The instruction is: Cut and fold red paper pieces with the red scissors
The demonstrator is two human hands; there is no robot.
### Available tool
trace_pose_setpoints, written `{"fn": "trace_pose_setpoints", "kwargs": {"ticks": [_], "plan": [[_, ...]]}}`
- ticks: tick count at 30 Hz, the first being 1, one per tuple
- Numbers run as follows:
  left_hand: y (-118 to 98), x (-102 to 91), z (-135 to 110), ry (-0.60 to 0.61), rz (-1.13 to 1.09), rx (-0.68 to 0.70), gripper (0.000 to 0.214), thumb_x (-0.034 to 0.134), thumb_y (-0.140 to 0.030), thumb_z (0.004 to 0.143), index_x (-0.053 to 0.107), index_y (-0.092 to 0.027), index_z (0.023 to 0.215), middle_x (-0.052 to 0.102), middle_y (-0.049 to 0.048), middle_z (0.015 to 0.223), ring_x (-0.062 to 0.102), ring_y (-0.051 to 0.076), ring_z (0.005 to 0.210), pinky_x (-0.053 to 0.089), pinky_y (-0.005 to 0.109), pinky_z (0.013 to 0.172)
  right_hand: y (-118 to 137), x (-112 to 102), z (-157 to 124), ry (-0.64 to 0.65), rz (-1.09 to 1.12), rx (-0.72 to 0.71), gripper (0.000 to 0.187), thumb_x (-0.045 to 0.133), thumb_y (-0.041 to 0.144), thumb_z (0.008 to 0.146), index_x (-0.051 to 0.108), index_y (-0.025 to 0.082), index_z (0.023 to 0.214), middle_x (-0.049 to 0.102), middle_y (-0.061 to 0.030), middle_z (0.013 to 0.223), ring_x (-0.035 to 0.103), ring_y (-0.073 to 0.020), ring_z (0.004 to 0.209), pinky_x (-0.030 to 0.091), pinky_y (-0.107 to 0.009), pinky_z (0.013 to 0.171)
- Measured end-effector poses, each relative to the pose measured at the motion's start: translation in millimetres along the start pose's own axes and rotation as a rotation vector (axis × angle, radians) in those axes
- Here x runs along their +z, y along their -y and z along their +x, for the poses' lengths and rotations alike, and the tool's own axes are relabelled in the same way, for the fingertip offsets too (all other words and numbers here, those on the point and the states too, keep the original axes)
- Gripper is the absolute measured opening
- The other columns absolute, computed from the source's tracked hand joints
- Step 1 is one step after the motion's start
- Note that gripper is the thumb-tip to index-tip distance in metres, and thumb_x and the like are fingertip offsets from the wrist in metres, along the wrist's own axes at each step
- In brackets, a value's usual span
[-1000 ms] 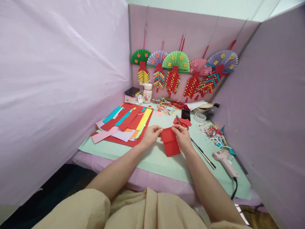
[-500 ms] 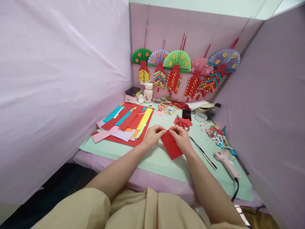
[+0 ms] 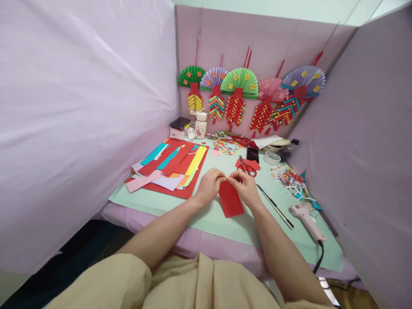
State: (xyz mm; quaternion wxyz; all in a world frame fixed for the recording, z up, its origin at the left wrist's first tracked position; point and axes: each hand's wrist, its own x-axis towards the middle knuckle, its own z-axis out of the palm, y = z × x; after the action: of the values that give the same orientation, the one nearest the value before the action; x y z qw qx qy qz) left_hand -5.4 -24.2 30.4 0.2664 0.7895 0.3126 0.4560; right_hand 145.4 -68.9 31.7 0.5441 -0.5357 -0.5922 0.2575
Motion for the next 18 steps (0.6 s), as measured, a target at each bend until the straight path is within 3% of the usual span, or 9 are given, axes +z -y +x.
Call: {"fn": "trace_pose_setpoints", "kwargs": {"ticks": [7,14,18], "plan": [[7,-1.5,1,0.065,-0.025,-0.034,0.011,0.053,-0.012,0.081,0.058,-0.018,0.074,0.059,0.0009,0.077,0.055,0.015,0.078,0.042,0.026,0.073,-7,-6,4,-0.1,0.103,0.085,0.016,0.07,0.033,0.069,0.063,0.018,0.069,0.062,-0.0007,0.066,0.054,-0.0158,0.064,0.042,-0.028,0.062],[13,-2.1,3,0.103,0.017,-0.051,0.011,0.053,-0.015,0.08,0.059,-0.018,0.071,0.059,0.0012,0.074,0.054,0.015,0.075,0.041,0.027,0.071,-12,-13,8,-0.068,0.092,0.113,0.017,0.072,0.033,0.066,0.064,0.018,0.066,0.062,-0.0005,0.063,0.053,-0.0151,0.061,0.041,-0.028,0.058],[18,0.8,1,0.211,-0.08,-0.068,0.013,0.059,-0.024,0.078,0.065,-0.018,0.089,0.065,0.001,0.087,0.057,0.015,0.081,0.042,0.026,0.076,-4,-14,7,0.001,-0.034,0.1,0.017,0.07,0.033,0.068,0.065,0.017,0.066,0.063,-0.0011,0.064,0.054,-0.0154,0.061,0.041,-0.028,0.058]]}}
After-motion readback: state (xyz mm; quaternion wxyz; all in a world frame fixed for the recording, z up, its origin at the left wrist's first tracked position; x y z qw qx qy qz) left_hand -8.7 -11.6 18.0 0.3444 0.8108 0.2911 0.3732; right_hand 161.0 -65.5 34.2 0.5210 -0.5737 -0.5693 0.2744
